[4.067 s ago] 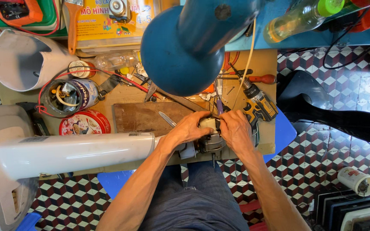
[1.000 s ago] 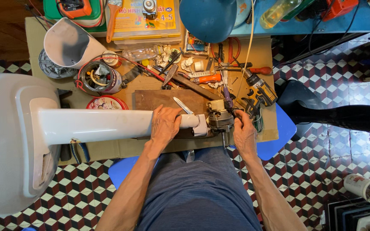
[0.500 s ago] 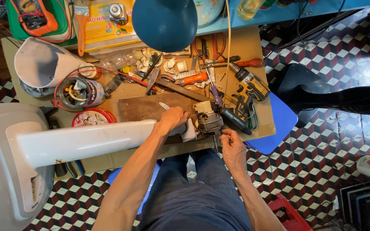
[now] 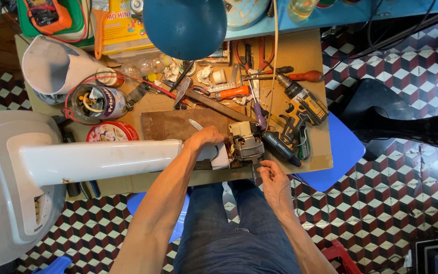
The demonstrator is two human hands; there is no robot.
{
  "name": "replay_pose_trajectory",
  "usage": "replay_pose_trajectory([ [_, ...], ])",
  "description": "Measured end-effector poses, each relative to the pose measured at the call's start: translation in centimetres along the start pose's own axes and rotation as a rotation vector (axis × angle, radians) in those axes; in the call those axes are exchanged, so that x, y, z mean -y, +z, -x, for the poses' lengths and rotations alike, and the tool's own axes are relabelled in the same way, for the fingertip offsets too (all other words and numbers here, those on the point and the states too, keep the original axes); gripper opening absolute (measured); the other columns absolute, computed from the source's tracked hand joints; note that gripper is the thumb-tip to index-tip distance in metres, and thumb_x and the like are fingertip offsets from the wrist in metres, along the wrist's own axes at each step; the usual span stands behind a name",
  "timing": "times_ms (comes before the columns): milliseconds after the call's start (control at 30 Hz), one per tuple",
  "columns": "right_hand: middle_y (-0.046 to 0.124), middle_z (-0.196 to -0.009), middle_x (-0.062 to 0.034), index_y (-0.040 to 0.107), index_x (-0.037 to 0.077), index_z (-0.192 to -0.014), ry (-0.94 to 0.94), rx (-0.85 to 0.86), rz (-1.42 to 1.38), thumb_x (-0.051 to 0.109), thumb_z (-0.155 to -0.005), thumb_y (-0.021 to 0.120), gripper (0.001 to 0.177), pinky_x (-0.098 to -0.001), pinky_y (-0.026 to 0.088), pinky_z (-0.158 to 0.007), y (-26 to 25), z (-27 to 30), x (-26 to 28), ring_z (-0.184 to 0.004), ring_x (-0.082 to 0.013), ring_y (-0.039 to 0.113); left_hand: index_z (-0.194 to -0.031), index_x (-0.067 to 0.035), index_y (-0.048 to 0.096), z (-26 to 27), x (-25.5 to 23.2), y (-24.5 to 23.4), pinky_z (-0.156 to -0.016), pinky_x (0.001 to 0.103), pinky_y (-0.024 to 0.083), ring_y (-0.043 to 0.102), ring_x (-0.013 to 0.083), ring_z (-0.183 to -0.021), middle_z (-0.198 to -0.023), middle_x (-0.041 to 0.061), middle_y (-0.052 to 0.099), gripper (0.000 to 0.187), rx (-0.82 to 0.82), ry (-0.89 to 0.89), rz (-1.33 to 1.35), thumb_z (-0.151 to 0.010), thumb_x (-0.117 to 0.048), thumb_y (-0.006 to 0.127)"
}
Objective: The person disassembles a green plastic fan housing, then attaches a fan motor to a white pedestal base. They use a screwdriver and a cordless drill to secure the motor and connect wires, then place a fan guard over the assembly.
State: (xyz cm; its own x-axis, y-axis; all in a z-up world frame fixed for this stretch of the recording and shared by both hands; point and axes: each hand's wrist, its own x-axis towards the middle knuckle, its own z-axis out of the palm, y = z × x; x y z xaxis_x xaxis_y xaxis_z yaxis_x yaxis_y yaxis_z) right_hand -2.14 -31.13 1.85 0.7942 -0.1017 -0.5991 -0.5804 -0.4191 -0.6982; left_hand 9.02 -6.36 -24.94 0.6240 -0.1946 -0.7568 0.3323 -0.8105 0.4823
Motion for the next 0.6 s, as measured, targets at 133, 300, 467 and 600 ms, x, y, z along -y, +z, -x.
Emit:
replay_pose_trajectory([
  [133, 0.077, -0.103, -0.0073, 0.066, 0.003, -0.123, 0.051, 0.03, -0.043, 0.02, -0.099, 0.056, 0.032, -0.0286, 0.052, -0.068, -0.1, -0.2, 0.3, -0.079, -0.0125, 0.064, -0.086, 0.006, 0.074, -0.2, -0.5, -0.5, -0.066, 0.047, 0.053, 0.071, 0.0372, -0.076, -0.082, 0.03, 0.071, 0.037, 0.042, -0.047, 0.05, -0.079, -0.029, 0.062],
  [300, 0.078, -0.098, -0.0079, 0.067, 0.002, -0.122, -0.018, -0.014, 0.012, 0.019, -0.1, 0.057, 0.03, -0.0247, 0.052, -0.076, 0.5, -0.6, 1.1, -0.086, -0.01, 0.067, -0.088, 0.007, 0.074, 0.0, -1.4, -1.6, -0.072, 0.048, 0.053, 0.071, 0.0402, -0.08, -0.085, 0.031, 0.071, 0.039, 0.051, 0.0, 0.083, -0.084, -0.03, 0.061],
  [467, 0.078, -0.095, -0.0047, 0.067, 0.001, -0.121, -0.002, -0.071, 0.065, 0.018, -0.099, 0.055, 0.03, -0.0257, 0.05, -0.071, 1.3, -0.6, 3.2, -0.081, -0.0111, 0.065, -0.09, 0.008, 0.074, 4.5, -2.6, -2.8, -0.078, 0.049, 0.054, 0.071, 0.0432, -0.085, -0.089, 0.033, 0.072, 0.042, -0.07, 0.082, 0.122, -0.088, -0.031, 0.06],
  [600, 0.078, -0.094, -0.0061, 0.067, 0.002, -0.123, -0.012, -0.08, 0.073, 0.021, -0.1, 0.058, 0.031, -0.0281, 0.047, -0.066, 1.9, 0.0, 5.3, -0.075, -0.0131, 0.059, -0.096, -0.002, 0.078, 10.9, -4.6, -5.1, -0.084, 0.052, 0.053, 0.069, 0.0453, -0.091, -0.096, 0.027, 0.073, 0.035, -0.333, 0.186, 0.18, -0.089, -0.03, 0.057],
])
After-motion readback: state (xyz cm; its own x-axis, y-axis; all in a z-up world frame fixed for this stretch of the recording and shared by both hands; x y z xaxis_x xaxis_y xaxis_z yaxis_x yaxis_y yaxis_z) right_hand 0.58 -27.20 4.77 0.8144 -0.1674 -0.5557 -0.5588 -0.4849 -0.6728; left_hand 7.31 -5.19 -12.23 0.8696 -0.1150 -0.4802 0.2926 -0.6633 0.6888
